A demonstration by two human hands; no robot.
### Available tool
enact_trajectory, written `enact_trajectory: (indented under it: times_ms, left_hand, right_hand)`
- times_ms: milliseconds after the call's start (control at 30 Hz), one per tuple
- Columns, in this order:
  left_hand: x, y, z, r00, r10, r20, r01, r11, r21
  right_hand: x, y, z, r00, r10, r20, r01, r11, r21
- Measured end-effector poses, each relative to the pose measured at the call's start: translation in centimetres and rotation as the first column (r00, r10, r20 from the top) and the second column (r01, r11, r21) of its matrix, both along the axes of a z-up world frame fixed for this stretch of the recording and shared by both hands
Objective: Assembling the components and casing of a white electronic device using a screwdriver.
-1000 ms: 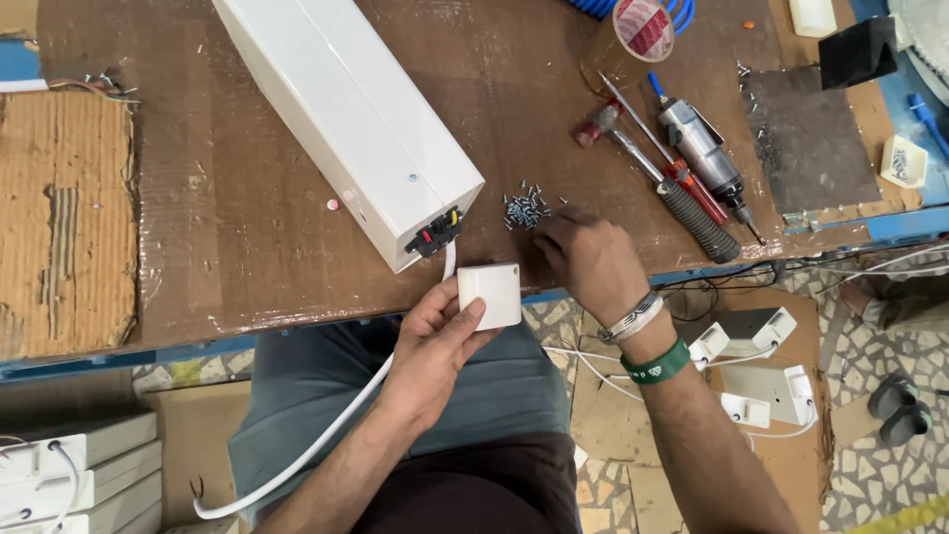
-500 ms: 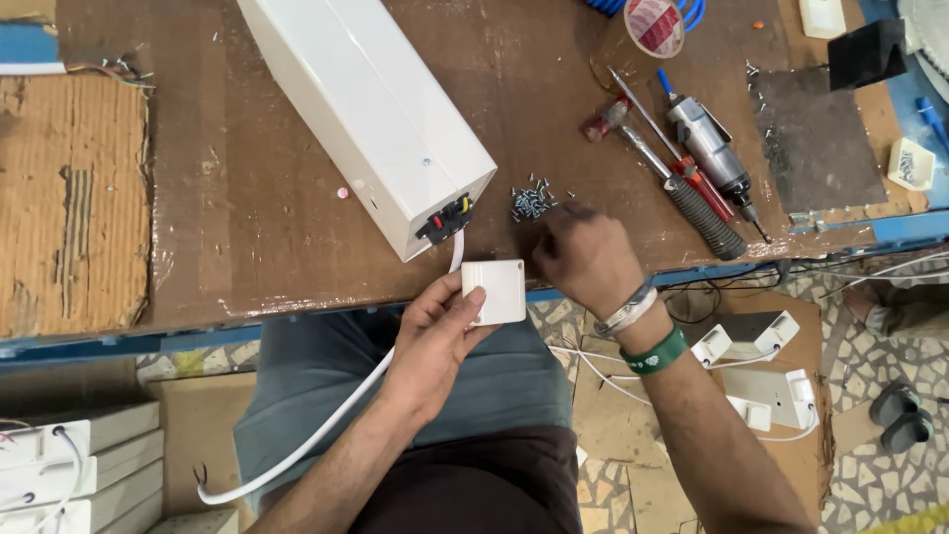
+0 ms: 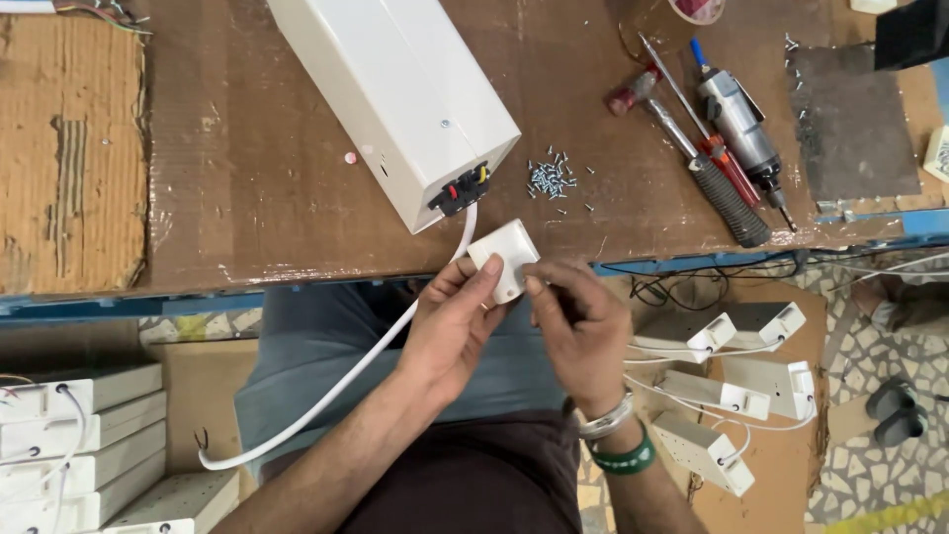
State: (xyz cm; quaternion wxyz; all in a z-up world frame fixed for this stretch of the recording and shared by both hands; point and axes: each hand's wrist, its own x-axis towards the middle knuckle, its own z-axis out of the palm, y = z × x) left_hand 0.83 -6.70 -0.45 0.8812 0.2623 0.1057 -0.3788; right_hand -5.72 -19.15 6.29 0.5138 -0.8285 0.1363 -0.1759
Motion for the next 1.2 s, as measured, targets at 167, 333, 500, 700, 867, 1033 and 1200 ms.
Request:
enact_trajectory:
  times_ms: [167,333,500,700,867,1033,1200]
  left_hand:
    - [-0.3,-0.5,0.3,0.996,0.078,0.033,-0.075,0.994,-0.083]
    - [0.0,-0.5,1.6,0.989,0.144,-0.021,-0.144,0.990,-0.004]
    - [0.1,-0.7,1.2,0.987,0.157,-0.026,-0.157,0.988,0.004]
    - [0.0,-0.6,0.3,0.989,0.150,-0.005,-0.150,0.989,-0.011]
    - [0.6,0.1,1.4,0.993,0.121,-0.010,-0.121,0.993,0.010]
    - [0.8,0.7,2.0,0.996,0.071,0.049,-0.073,0.997,0.033]
    - [0.6,1.4,1.4,0.994,0.076,0.084,-0.074,0.997,-0.026]
  right_hand:
    - [0.3,1.7,-0.5,0.992,-0.092,0.085,0.091,0.996,0.012]
    - [0.6,2.0,-0.4,0.977,-0.054,0.205,0.116,0.945,-0.305]
    - [0.6,2.0,-0.9,0.978,-0.043,0.205,0.112,0.934,-0.340]
    - [0.3,2.1,-1.0,0.979,-0.028,0.200,0.095,0.939,-0.331]
    - [0.1,0.5,-1.2,0.981,-0.120,0.152,0.149,0.969,-0.197]
    - [0.5,-1.1,-1.1,0.985,-0.162,-0.062,0.171,0.972,0.164]
    - [0.8,-0.7,-0.6,0.993,-0.038,-0.108,0.062,0.973,0.220]
